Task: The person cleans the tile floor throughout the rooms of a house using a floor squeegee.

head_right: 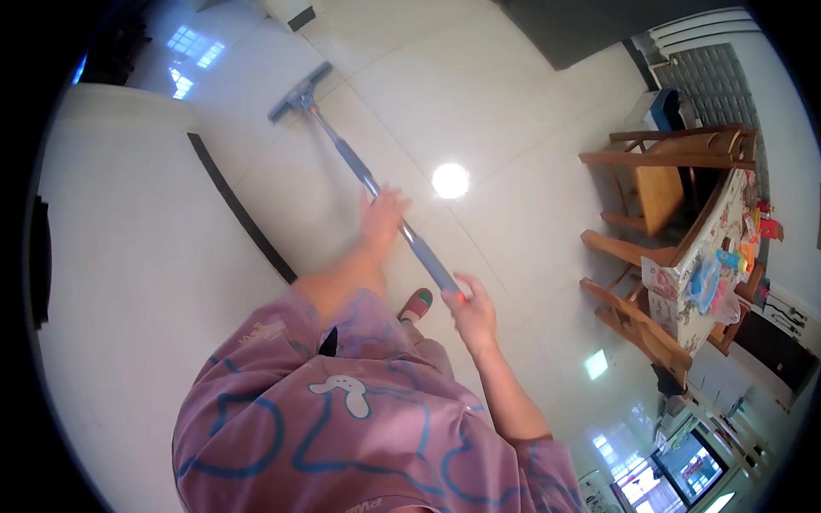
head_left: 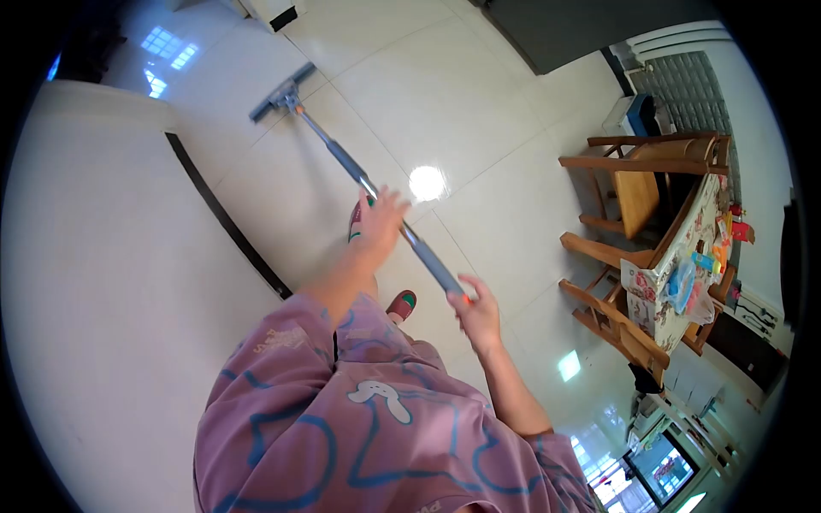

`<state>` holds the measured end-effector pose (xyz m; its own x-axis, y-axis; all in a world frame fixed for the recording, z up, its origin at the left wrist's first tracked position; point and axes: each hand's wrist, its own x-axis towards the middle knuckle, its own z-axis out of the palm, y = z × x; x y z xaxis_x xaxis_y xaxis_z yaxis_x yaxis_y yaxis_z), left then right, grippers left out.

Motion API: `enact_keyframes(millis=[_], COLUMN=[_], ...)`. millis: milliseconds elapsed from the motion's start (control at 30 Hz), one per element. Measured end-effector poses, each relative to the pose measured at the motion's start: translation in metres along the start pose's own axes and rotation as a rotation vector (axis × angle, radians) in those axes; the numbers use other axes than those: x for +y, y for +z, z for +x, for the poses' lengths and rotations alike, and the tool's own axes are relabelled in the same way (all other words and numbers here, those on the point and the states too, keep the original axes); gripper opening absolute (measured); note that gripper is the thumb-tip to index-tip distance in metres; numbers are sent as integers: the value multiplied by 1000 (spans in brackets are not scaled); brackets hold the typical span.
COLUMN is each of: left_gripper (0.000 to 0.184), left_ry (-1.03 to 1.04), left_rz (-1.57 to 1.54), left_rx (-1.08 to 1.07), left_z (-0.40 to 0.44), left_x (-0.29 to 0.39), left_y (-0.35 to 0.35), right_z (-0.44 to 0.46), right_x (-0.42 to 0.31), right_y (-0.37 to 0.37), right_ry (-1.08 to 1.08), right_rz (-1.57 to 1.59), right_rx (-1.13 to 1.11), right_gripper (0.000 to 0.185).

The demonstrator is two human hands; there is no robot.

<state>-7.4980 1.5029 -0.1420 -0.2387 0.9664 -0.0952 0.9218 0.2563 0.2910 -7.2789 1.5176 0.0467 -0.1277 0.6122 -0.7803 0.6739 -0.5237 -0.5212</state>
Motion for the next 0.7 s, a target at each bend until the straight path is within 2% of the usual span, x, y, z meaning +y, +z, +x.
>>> enact_keyframes(millis=[67, 133, 200, 267, 400, 467, 500, 533, 600, 633, 667, 700], left_gripper=[36, 33, 31, 20, 13, 10, 10, 13, 28, 23, 22, 16], left_ry=[-116, -65, -21, 235, 522, 693, 761, 830, 995, 1129, 1165, 1238], left_rz=[-20, -49, -78, 132, 218, 193, 77, -40, -180, -230, -331, -560], left_rx=[129, 150, 164, -321, -670, -786, -853, -917, -1168, -1230, -1190, -1121], left_z=[61, 113, 137, 151, 115, 87, 73, 60, 38, 21, 9, -14], left_x=[-20, -42, -52, -46, 8, 43, 59, 75, 117, 137, 149, 162], left_y=[-32, -31, -31, -35, -8, -18, -18, -19, -43, -46, -72, -62], right_z=[41, 67, 79, 67, 5, -43, -65, -90, -144, -175, -198, -218], right_x=[-54, -97, -111, -104, -57, -58, -22, 15, 28, 29, 28, 29], right_y=[12, 11, 12, 8, -8, -25, -33, -40, -64, -78, -88, -97], right_ry=[-54, -26, 8, 87, 269, 402, 410, 306, 388, 441, 470, 479], right_rz=[65, 98, 128, 146, 249, 175, 274, 313, 224, 162, 110, 58], right_rx=[1, -21, -48, -52, -39, -21, 7, 29, 51, 67, 80, 92], right_gripper=[39, 40, 41, 43, 44, 45, 48, 47, 46, 46, 46, 46])
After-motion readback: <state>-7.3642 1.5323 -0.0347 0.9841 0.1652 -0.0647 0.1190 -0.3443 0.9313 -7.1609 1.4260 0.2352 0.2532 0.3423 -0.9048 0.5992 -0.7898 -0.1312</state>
